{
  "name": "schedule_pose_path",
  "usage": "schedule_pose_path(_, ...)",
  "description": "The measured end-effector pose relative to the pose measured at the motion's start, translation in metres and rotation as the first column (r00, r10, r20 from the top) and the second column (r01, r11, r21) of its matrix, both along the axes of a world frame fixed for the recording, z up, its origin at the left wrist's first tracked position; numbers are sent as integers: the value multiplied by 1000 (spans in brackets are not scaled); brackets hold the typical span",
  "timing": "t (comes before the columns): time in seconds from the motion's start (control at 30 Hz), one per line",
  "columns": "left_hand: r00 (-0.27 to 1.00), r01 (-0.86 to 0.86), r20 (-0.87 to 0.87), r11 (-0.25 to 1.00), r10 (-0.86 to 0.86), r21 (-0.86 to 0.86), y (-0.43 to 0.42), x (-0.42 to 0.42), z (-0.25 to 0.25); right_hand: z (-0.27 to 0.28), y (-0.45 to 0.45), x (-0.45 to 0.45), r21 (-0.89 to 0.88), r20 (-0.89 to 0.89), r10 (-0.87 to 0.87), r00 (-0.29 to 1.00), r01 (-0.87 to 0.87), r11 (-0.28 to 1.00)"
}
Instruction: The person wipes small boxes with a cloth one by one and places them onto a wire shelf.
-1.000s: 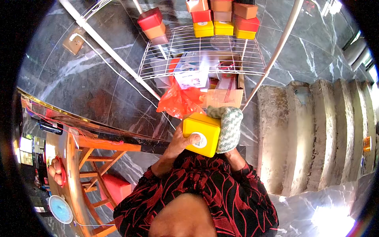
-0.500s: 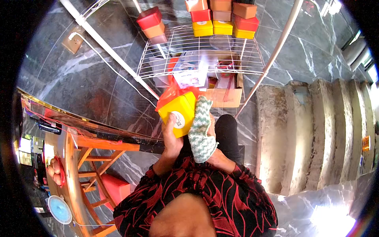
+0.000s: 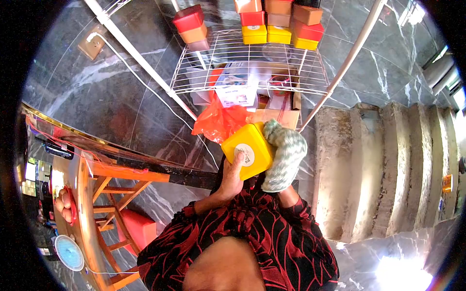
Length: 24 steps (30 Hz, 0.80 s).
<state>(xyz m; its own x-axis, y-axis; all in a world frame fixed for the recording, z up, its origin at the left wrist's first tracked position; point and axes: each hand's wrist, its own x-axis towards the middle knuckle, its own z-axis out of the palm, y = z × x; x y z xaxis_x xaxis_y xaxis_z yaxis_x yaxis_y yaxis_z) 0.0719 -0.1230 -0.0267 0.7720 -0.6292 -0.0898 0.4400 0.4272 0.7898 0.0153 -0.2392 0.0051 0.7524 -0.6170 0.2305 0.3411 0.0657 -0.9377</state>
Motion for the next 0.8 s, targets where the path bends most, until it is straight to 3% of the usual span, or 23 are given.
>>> schedule_pose_path(0.13,996,32,77,998,-36,52,7,3,-9,9,-11,1,231,77,96,992,-111,966)
schedule_pose_path(0.2,952,63,294,995,-82,74,9,5,-12,11,-12,1,285,98,140,985,-162,945)
schedule_pose_path(0.27,938,75,334,994,-95,74,11,6,-2,11,-13,2,325,116,172,978,-201,924)
schedule_pose_path(0.37,716,97,651,959,-252,265,17,12,26,11,-13,2,362,132,194,972,-229,904)
schedule_pose_path(0.47,756,246,543,927,-365,281,18,7,24,11,-14,2,385,142,199,970,-240,891)
schedule_pose_path(0.53,755,270,538,925,-375,266,17,3,14,11,-15,2,400,148,204,968,-248,882)
schedule_pose_path(0.57,816,273,470,941,-336,199,16,1,9,11,-14,-1,406,146,202,968,-245,880)
schedule_pose_path(0.6,869,268,396,954,-298,131,14,-1,7,12,-14,-1,409,145,203,968,-245,879)
schedule_pose_path(0.7,903,164,391,984,-180,75,12,-1,5,15,-12,1,412,132,186,974,-225,883)
schedule_pose_path(0.73,923,123,363,992,-128,37,11,0,5,21,-8,3,426,65,117,991,-133,895)
schedule_pose_path(0.8,920,82,378,995,-100,63,12,7,-2,-3,-13,0,413,68,181,981,-192,890)
